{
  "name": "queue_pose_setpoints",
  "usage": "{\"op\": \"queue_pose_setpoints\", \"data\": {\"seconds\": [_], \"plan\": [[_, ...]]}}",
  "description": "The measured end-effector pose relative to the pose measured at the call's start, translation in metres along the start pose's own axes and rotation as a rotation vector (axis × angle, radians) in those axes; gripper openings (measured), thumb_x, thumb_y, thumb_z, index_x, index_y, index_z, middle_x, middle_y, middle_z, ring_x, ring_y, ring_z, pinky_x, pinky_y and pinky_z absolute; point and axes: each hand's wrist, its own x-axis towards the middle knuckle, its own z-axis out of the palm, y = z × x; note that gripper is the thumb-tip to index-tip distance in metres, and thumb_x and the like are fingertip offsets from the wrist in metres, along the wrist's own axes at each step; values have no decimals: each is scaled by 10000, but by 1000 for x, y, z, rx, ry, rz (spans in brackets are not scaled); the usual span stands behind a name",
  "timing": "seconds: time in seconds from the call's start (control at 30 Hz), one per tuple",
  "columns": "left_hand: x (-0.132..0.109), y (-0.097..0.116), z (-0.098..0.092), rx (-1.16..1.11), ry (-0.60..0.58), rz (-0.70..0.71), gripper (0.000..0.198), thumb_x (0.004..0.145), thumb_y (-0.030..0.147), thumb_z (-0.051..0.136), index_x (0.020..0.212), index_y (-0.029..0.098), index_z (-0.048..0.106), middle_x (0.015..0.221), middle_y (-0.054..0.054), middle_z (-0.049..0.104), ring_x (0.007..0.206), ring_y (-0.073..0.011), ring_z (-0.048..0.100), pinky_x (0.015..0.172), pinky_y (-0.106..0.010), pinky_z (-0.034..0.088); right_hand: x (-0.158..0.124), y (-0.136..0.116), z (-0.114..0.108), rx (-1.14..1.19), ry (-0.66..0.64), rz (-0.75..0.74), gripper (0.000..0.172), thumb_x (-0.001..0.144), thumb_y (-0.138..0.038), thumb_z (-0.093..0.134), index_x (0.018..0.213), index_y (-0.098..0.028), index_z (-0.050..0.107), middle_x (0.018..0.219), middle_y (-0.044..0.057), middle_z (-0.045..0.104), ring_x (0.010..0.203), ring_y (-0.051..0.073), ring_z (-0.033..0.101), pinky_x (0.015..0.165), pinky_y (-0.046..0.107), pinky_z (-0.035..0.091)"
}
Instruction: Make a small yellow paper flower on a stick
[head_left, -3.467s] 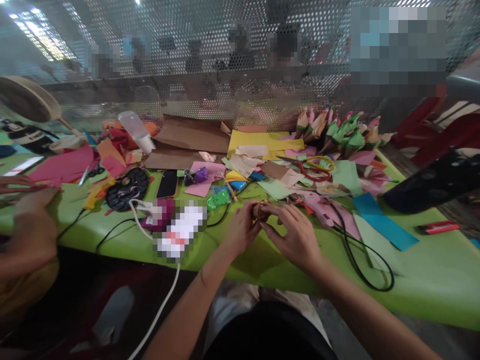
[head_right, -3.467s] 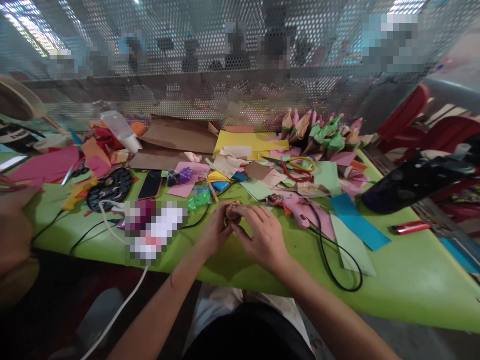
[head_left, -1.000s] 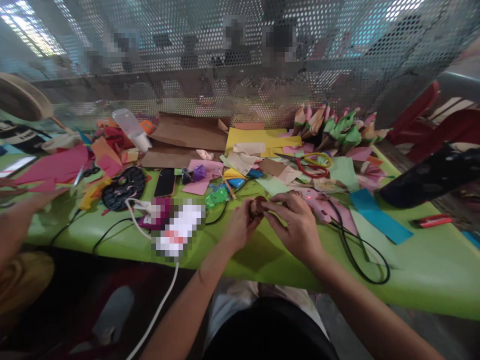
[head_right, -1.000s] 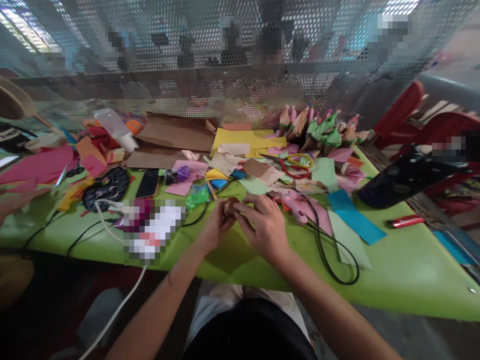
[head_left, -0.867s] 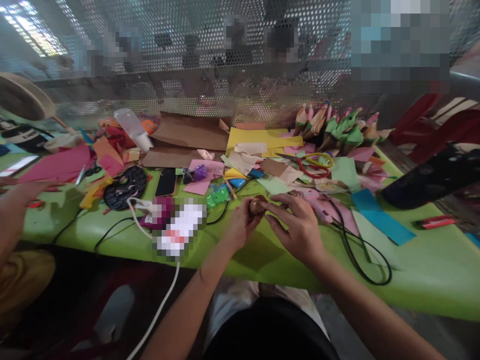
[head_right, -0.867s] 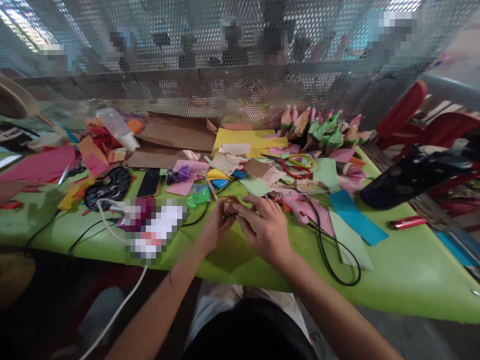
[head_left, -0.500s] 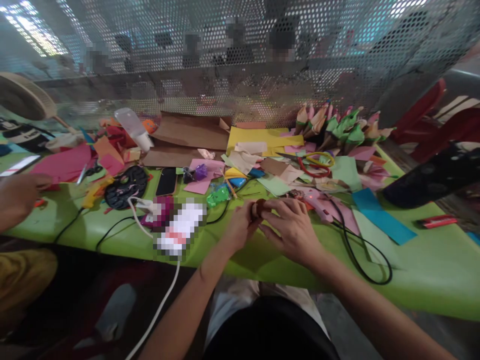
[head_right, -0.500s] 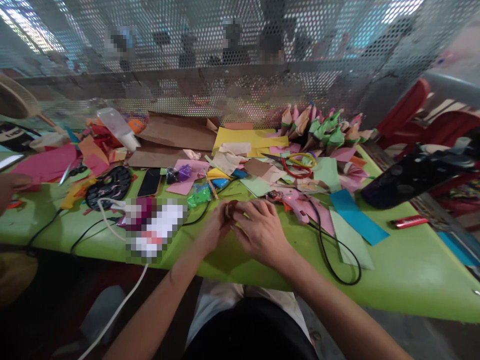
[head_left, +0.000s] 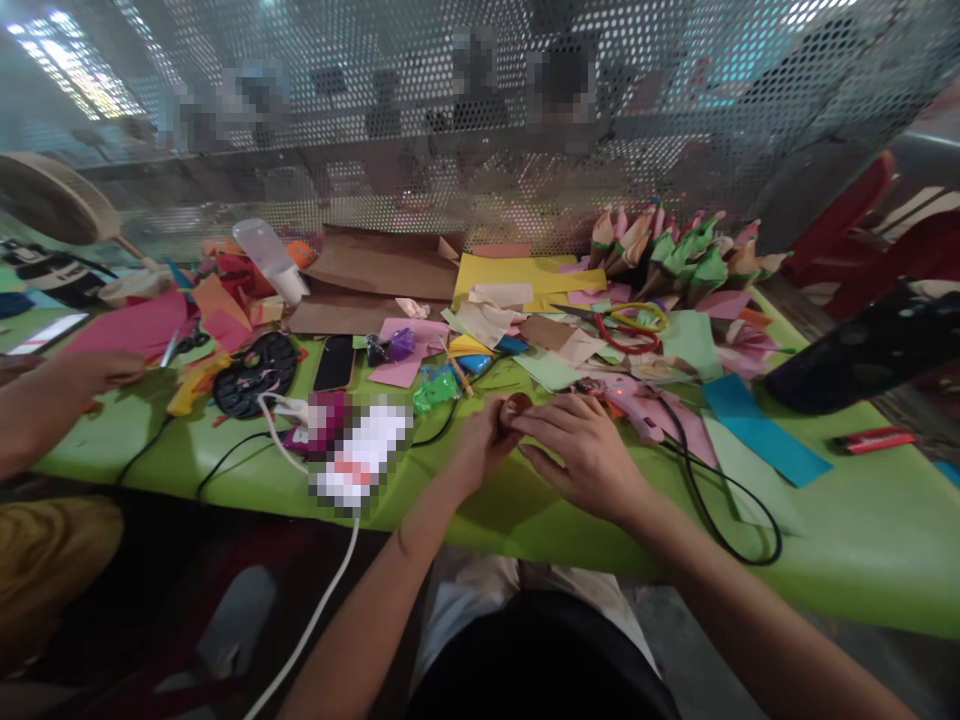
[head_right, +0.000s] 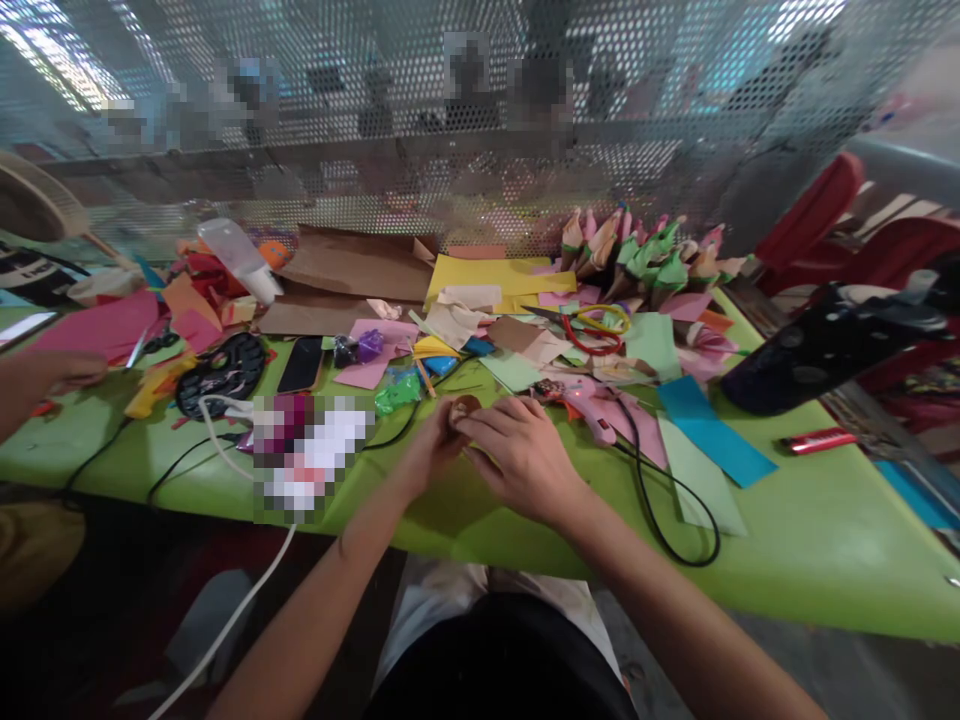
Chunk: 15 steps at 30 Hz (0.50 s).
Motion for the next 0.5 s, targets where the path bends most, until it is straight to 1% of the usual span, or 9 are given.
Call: {"op": "queue_pose_setpoints", "data": {"seconds": [0.17, 0.27, 0.33, 0.4, 0.5], "plan": [[-2, 3, -3, 112, -83, 34, 127, 842, 207, 569, 915, 212, 465, 697, 41, 518, 604, -137, 468, 596, -271, 344, -1, -4, 4, 6, -10, 38, 217, 899, -223, 615, 1086, -194, 722, 1039, 86, 773, 882, 246, 607, 761, 383, 410], [-3, 2, -4, 134, -103, 38, 126, 830, 169, 562, 896, 212, 464, 662, 52, 492, 583, -135, 460, 594, -272, 321, -2, -5, 7, -12, -24, 46, 193, 881, -207, 629, 1048, -190, 725, 1006, 79, 774, 854, 241, 603, 727, 375, 394], [-2, 0, -4, 104, -86, 32, 141, 824, 164, 577, 915, 205, 478, 691, 46, 516, 604, -133, 474, 605, -267, 339, -3, -3, 7, -10, -33, 52, 234, 874, -208, 642, 1093, -192, 722, 1041, 82, 773, 866, 246, 607, 733, 382, 403], [-2, -1, -3, 51, -47, 26, 160, 837, 186, 593, 961, 199, 492, 744, 31, 556, 659, -139, 511, 636, -266, 379, -4, 0, 5, 24, -29, 50, 296, 883, -213, 642, 1172, -212, 707, 1097, 80, 768, 909, 250, 619, 770, 393, 426], [-1, 0, -2, -19, -12, 9, 161, 887, 267, 588, 1001, 200, 497, 788, 19, 574, 727, -149, 538, 686, -274, 422, -5, 4, 0, 88, 24, 51, 349, 924, -218, 610, 1265, -261, 671, 1159, 60, 755, 991, 242, 629, 859, 405, 447]]}}
